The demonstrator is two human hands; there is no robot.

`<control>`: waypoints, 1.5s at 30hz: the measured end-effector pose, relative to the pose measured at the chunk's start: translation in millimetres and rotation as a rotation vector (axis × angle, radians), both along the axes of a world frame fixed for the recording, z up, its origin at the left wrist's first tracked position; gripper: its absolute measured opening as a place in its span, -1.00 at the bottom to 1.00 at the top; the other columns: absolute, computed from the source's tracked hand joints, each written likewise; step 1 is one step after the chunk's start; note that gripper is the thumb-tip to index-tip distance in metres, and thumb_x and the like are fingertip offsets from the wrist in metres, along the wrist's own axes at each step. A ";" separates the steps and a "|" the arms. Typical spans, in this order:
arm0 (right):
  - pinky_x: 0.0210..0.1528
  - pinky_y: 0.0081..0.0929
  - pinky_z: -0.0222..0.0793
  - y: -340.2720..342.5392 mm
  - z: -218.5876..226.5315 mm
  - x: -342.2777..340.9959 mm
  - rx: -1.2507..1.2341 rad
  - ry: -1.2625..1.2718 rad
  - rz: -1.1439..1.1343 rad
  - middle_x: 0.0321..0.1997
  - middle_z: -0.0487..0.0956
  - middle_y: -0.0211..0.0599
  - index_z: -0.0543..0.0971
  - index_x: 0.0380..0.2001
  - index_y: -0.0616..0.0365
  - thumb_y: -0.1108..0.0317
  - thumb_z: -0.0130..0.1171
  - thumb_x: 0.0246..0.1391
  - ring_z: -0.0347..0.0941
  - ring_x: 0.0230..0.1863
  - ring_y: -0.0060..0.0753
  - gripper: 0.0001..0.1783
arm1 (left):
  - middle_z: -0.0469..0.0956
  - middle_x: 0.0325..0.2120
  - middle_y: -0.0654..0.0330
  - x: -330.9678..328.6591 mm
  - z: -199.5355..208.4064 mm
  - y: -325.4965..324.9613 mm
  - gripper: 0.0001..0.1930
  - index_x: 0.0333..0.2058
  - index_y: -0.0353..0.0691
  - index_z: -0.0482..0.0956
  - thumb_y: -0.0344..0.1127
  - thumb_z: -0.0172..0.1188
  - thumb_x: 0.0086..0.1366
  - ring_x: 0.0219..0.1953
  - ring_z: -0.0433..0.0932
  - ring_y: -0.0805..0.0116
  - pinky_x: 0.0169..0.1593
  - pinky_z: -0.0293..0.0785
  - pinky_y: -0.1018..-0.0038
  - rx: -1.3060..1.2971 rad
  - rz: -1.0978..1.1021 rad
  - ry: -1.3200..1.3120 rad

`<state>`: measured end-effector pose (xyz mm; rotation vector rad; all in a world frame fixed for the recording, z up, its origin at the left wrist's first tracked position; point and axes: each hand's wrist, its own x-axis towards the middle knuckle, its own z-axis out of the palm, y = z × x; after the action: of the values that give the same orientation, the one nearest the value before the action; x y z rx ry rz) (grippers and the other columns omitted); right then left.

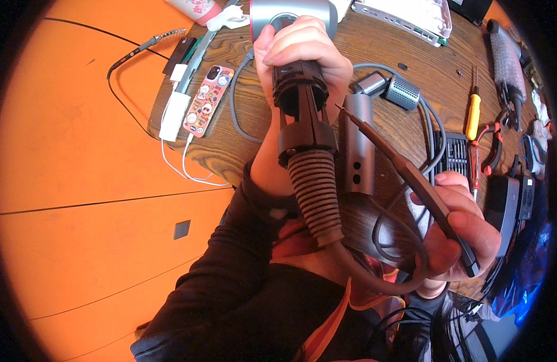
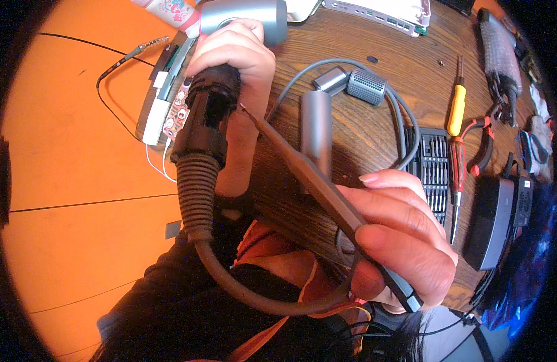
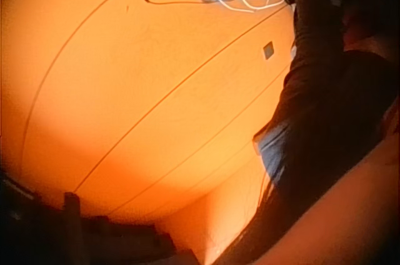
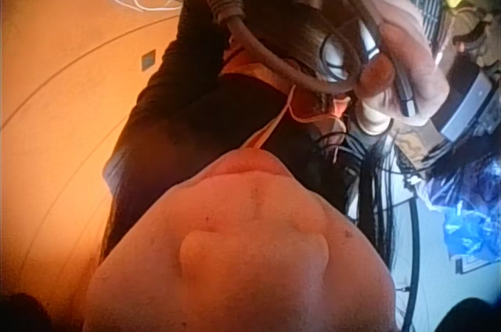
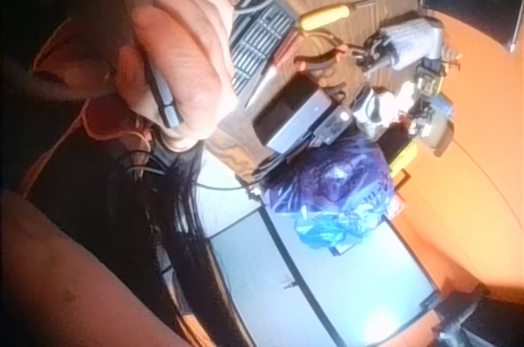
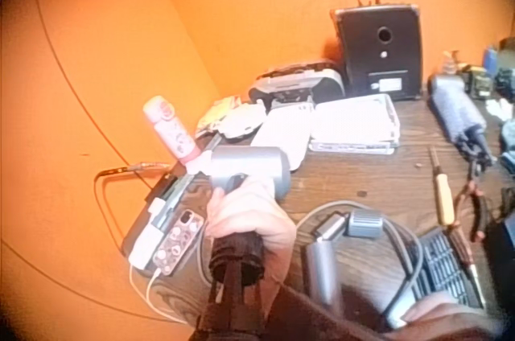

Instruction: The person disassembles a hair dryer by removing the handle cover and using a screwdriver to loosen internal components. They manipulate the power cord and internal parts while inspecting the device, then reassemble the handle cover.

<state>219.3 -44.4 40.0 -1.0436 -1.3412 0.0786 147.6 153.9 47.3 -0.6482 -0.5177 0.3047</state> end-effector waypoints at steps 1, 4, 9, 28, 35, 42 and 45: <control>-0.25 -0.19 0.21 0.4 -0.4 0.4 0.005 -0.009 0.005 -0.48 0.50 -0.02 0.28 -0.26 0.18 0.12 -0.06 0.08 0.47 -0.45 -0.21 -0.66 | 0.32 -0.78 0.32 0.2 -0.3 0.1 -0.80 -0.69 -0.17 0.22 -0.41 0.06 0.01 -0.73 0.35 0.54 -0.56 0.44 0.68 -0.005 0.003 -0.002; -0.26 -0.18 0.25 1.5 -1.8 1.1 0.020 0.000 0.029 -0.46 0.50 0.03 0.30 -0.28 0.21 0.13 -0.02 0.06 0.47 -0.43 -0.18 -0.65 | 0.32 -0.79 0.32 0.6 -0.7 0.7 -0.80 -0.68 -0.18 0.22 -0.41 0.06 0.01 -0.73 0.35 0.54 -0.56 0.44 0.68 -0.020 -0.021 -0.013; -0.24 -0.19 0.24 0.7 -2.0 0.8 -0.003 0.000 0.020 -0.46 0.50 0.00 0.29 -0.26 0.20 0.11 -0.05 0.07 0.47 -0.43 -0.19 -0.64 | 0.32 -0.78 0.32 1.4 -1.3 0.2 -0.80 -0.68 -0.18 0.23 -0.41 0.05 0.02 -0.73 0.35 0.54 -0.56 0.44 0.67 -0.001 -0.016 -0.019; -0.25 -0.17 0.24 2.9 -2.5 1.2 0.011 -0.064 0.014 -0.45 0.50 0.01 0.26 -0.25 0.23 0.10 -0.08 0.09 0.47 -0.43 -0.19 -0.62 | 0.33 -0.78 0.33 1.6 -1.7 -1.6 -0.79 -0.69 -0.17 0.23 -0.41 0.05 0.03 -0.71 0.36 0.56 -0.53 0.44 0.69 0.015 -0.012 0.002; -0.27 -0.16 0.25 3.6 -1.1 2.5 -0.001 -0.098 0.029 -0.45 0.50 0.01 0.25 -0.26 0.23 0.10 -0.08 0.09 0.47 -0.43 -0.19 -0.62 | 0.33 -0.76 0.11 4.4 -4.8 -1.2 -0.89 -0.55 -0.28 0.21 -0.59 -0.05 -0.04 -0.73 0.38 0.33 -0.63 0.48 0.41 0.028 0.087 0.025; -0.28 -0.16 0.25 2.3 -1.0 1.7 -0.011 -0.112 0.010 -0.44 0.49 0.01 0.25 -0.26 0.23 0.08 -0.09 0.09 0.47 -0.43 -0.19 -0.61 | 0.33 -0.77 0.11 2.5 -6.4 18.4 -0.89 -0.56 -0.28 0.22 -0.59 -0.06 -0.04 -0.73 0.38 0.33 -0.63 0.47 0.42 0.145 -0.094 -0.011; -0.29 -0.15 0.25 1.8 -0.6 2.4 -0.016 -0.131 0.010 -0.44 0.49 0.01 0.25 -0.26 0.23 0.08 -0.10 0.09 0.46 -0.43 -0.19 -0.61 | 0.33 -0.78 0.10 -0.5 -8.3 22.1 -0.90 -0.56 -0.28 0.22 -0.59 -0.06 -0.04 -0.73 0.38 0.33 -0.64 0.47 0.42 0.139 -0.085 0.025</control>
<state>221.8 -42.6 39.4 -1.0704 -1.4660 0.0294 147.2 176.0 39.0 -0.5298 -0.4819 0.1950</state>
